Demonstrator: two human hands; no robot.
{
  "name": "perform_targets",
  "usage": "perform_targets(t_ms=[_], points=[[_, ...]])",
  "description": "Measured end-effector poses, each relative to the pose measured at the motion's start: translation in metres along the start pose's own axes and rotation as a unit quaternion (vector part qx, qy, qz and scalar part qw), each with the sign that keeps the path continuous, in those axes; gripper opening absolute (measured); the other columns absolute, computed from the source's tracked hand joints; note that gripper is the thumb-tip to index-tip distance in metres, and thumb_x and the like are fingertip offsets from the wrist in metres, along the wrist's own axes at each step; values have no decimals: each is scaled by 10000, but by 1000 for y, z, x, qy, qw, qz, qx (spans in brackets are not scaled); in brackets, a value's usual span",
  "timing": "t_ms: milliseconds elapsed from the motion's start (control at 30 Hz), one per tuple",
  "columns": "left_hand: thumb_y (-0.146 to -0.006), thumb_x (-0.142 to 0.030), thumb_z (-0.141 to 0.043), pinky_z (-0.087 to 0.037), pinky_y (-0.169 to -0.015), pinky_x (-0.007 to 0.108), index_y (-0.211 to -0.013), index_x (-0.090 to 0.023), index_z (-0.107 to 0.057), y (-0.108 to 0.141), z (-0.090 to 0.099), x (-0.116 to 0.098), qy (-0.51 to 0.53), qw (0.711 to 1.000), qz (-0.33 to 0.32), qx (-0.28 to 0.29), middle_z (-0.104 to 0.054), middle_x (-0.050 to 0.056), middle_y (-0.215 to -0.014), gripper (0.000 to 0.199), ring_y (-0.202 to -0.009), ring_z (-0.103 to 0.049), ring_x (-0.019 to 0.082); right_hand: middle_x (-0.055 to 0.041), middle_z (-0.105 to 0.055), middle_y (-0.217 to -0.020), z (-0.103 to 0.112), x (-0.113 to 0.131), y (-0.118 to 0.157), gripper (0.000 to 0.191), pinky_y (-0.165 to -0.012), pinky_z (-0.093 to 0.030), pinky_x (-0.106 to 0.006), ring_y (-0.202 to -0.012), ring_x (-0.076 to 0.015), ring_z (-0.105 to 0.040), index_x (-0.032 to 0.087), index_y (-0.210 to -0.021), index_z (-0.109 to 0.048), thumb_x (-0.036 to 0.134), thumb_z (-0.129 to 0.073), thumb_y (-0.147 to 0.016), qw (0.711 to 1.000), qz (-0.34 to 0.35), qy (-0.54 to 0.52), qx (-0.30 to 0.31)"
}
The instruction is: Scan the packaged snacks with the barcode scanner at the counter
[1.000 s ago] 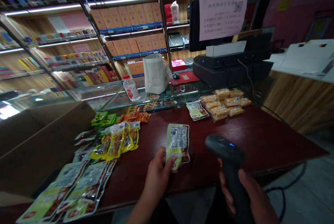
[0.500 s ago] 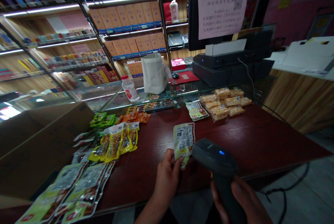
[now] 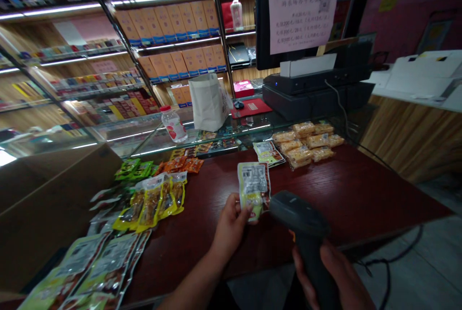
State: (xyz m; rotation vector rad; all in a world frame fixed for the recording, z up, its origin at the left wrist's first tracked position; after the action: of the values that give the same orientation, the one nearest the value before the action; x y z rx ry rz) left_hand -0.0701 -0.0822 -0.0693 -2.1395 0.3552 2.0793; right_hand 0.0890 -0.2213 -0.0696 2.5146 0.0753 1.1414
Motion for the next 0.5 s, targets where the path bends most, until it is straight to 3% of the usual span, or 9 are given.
perform_targets(t_ms=[133,300,433,500], points=[[-720,-278,-800,-618,-637,314,-920,-187,-479,-67,-8,-6,87,996,27,-8,-739,31,-860,390,-727,-714,174,-13,-613,-492,5,8,-5,532,-350,-373,-165,-349,-70,-458,149,-836,-756,669,-740,-723,1000,23,-9,5],[-771,-67,-729,-642,-654,307,-859,-150,-505,-146,-28,-20,70,993,73,-53,-728,59,-854,255,-738,-719,159,-20,-584,-453,13,12,-4,565,-351,-375,-183,-348,-86,-467,131,-788,-750,691,-728,-717,1000,18,-18,-14],[-758,-26,-731,-640,-642,286,-844,-98,-592,-186,-46,-20,38,995,90,-36,-728,85,-827,179,-716,-724,168,-38,-683,-622,26,15,0,571,-345,-389,-198,-388,-113,-525,184,-1016,-736,660,-760,-701,997,31,-37,-55],[-740,-45,-760,-636,-615,296,-859,-77,-625,-198,-50,-16,12,994,100,-31,-723,87,-781,182,-668,-720,178,-26,-664,-596,31,16,0,571,-346,-391,-204,-382,-117,-518,189,-1033,-725,672,-727,-730,998,27,-26,-53]])
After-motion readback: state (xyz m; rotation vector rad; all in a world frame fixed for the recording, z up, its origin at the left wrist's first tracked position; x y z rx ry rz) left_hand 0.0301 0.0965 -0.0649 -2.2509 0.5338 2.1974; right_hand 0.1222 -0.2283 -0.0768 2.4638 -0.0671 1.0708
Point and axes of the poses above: each hand's wrist, its own y-axis away from the middle knuckle, its own z-axis out of the back of the hand, x = y × z, the point moved 6 cm from there along -y, towards the middle knuckle
